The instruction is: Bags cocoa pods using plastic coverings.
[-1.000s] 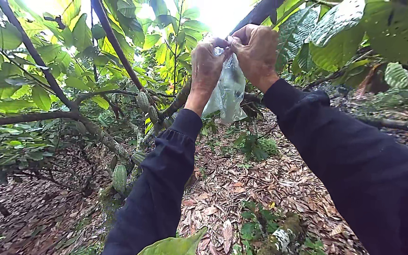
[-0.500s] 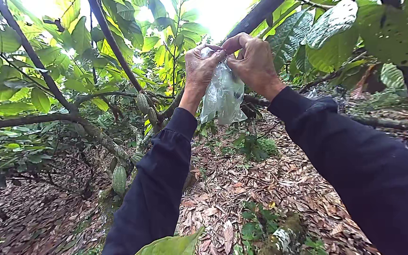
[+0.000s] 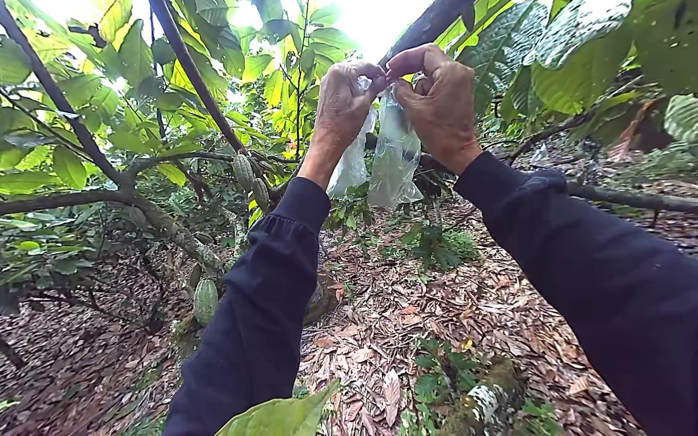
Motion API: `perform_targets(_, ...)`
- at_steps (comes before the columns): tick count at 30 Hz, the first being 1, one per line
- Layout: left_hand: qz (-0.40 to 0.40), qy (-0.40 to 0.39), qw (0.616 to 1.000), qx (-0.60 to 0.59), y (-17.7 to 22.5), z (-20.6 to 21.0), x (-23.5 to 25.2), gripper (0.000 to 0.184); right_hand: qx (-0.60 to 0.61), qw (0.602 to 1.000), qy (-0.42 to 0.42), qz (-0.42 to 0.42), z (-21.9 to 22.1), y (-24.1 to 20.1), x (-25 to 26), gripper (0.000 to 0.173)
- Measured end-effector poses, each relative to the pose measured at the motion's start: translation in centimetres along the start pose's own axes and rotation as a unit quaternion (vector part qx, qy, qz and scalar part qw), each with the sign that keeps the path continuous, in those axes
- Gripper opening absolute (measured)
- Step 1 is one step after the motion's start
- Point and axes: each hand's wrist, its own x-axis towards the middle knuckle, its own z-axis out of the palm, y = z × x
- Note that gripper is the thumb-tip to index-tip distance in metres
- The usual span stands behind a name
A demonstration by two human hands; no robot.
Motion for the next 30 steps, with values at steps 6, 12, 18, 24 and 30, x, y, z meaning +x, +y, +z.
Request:
perform_targets(6,-0.243,-0.049,0.926,-0.283,0.9,0.0,-0.1,0.011,0.027,1.0,-0.002,-0.003,0.1,0.8,0.0,0.025)
perform_targets(12,-0.282,-0.048,0.91,-0.299,1.0,-0.1,0.0,0.013,0.034,0.999,-0.014,0.004,-0.3,0.6,-0.5,0.028)
perform_targets(18,-0.271,-0.029,0.906,-0.323,0.6,0.2,-0.1,0.012,0.075,0.996,-0.002,0.054,-0.1,0.2,0.2,0.022)
perform_targets(24,-0.297,0.051,0.892,-0.337,0.8,0.7,-0.3,0.012,0.132,0.989,-0.006,0.065,0.6,0.6,1.0,0.019)
perform_targets(30,-0.206,0.079,0.972,-0.078,-0.3,1.8,0.2,0.014,0.147,0.984,0.006,0.096,-0.7,1.3,1.3,0.017)
